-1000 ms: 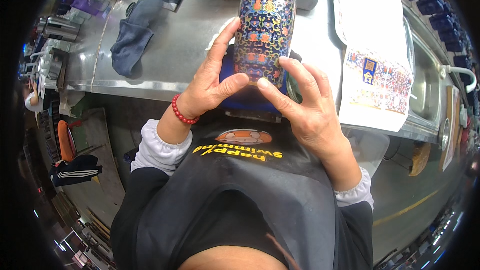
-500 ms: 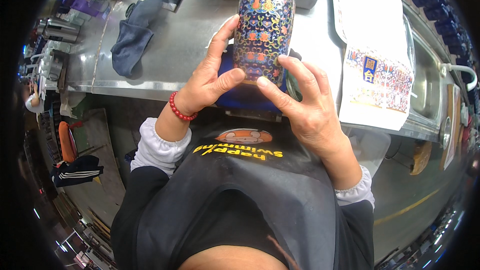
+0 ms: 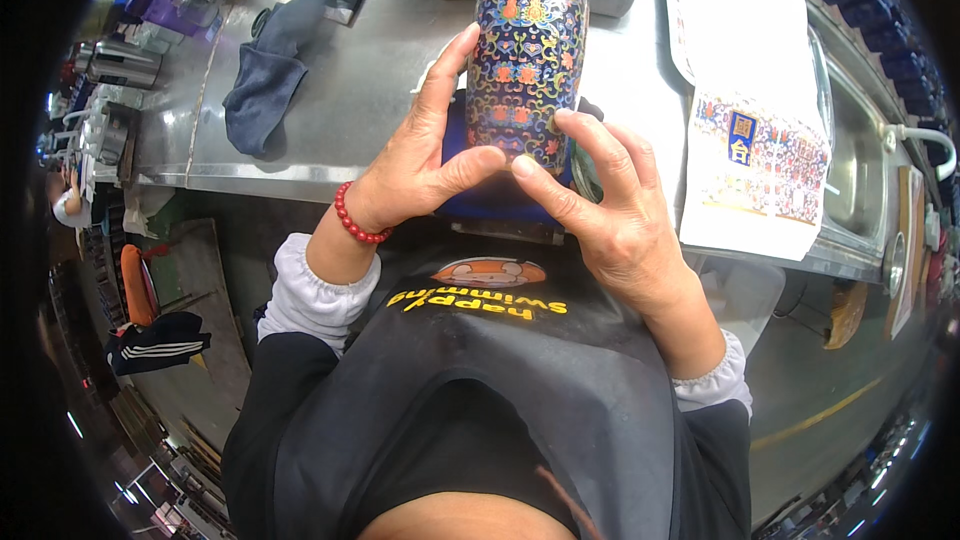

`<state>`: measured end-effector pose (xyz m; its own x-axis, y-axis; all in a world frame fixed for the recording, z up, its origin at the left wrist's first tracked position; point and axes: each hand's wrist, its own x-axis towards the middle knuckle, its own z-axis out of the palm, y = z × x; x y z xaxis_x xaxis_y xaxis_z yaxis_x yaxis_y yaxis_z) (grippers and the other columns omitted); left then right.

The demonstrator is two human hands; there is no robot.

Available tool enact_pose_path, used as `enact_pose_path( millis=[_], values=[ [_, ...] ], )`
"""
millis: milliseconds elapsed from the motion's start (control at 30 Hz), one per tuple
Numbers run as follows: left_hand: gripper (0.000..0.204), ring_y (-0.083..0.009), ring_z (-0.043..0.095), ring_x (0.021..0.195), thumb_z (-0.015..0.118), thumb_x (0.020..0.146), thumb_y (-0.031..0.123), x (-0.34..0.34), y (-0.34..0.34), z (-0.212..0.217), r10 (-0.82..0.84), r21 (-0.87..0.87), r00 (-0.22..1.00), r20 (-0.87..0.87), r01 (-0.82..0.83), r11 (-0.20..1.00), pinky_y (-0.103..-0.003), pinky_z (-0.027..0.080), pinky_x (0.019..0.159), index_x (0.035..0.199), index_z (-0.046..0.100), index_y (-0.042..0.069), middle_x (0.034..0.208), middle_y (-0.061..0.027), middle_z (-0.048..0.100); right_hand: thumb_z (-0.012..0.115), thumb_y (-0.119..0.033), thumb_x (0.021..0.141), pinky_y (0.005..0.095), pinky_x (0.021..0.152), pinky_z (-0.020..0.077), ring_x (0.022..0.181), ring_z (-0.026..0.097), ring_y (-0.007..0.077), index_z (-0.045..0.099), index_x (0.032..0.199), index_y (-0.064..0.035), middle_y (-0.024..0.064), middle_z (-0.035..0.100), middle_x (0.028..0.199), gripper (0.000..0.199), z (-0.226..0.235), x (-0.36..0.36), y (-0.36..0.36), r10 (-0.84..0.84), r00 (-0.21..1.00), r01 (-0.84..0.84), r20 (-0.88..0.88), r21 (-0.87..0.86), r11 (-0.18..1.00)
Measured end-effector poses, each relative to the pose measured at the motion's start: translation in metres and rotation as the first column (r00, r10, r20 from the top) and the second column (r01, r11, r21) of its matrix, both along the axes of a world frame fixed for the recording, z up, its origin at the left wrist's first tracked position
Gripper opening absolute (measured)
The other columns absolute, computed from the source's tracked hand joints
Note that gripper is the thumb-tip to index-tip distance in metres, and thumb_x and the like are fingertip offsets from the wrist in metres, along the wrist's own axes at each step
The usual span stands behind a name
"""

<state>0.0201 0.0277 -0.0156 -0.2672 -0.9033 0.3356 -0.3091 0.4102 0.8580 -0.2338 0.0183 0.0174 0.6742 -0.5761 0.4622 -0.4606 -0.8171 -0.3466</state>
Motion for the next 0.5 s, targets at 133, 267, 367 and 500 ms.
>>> enact_pose_path(
  millis=[133,267,367,500],
  values=[
    [0.104,-0.0325,0.017,0.157,0.075,0.094,0.039,0.0,-0.001,-0.001,0.001,-0.017,1.0,0.027,0.0,1.0,-0.044,0.016,0.126,0.164,0.009,0.0,0.169,-0.0217,0.017,0.069,0.0,0.077,0.0468,0.105,0.0481,0.123,0.054,0.0384,0.075,0.127,-0.0226,0.0155,0.055,0.143,0.055,0.0,0.0,0.0,0.004,1.0,-0.004,0.0,0.009,1.0],
    [0.108,-0.0324,0.016,0.157,0.076,0.093,0.042,0.003,-0.001,-0.004,-0.062,0.065,0.991,-0.116,0.07,0.995,-0.043,0.015,0.126,0.165,0.006,0.0,0.17,-0.022,0.015,0.069,0.001,0.077,0.047,0.104,0.0484,0.123,0.054,0.0387,0.074,0.128,-0.0232,0.0149,0.055,0.143,0.056,0.001,-0.001,0.0,0.011,1.0,-0.011,0.0,0.022,1.0],
    [0.113,-0.0392,0.033,0.15,0.08,0.087,0.047,0.005,0.0,-0.006,-0.024,0.006,0.992,-0.121,0.025,1.0,-0.045,0.026,0.123,0.164,0.011,0.001,0.162,-0.028,0.031,0.069,0.001,0.077,0.047,0.104,0.0487,0.123,0.054,0.0387,0.073,0.129,-0.0235,0.0145,0.054,0.143,0.057,0.003,-0.001,-0.001,0.01,1.0,-0.01,-0.005,0.03,0.999],
    [0.117,-0.0433,0.034,0.149,0.081,0.085,0.053,-0.003,0.004,-0.012,-0.005,-0.02,0.993,-0.119,0.002,1.0,-0.048,0.028,0.122,0.163,0.013,0.0,0.162,-0.0297,0.03,0.069,0.001,0.077,0.0468,0.104,0.0489,0.123,0.054,0.0386,0.073,0.129,-0.0236,0.0142,0.054,0.143,0.058,0.002,-0.001,-0.002,0.011,1.0,-0.011,0.001,0.035,0.999]
  ],
)
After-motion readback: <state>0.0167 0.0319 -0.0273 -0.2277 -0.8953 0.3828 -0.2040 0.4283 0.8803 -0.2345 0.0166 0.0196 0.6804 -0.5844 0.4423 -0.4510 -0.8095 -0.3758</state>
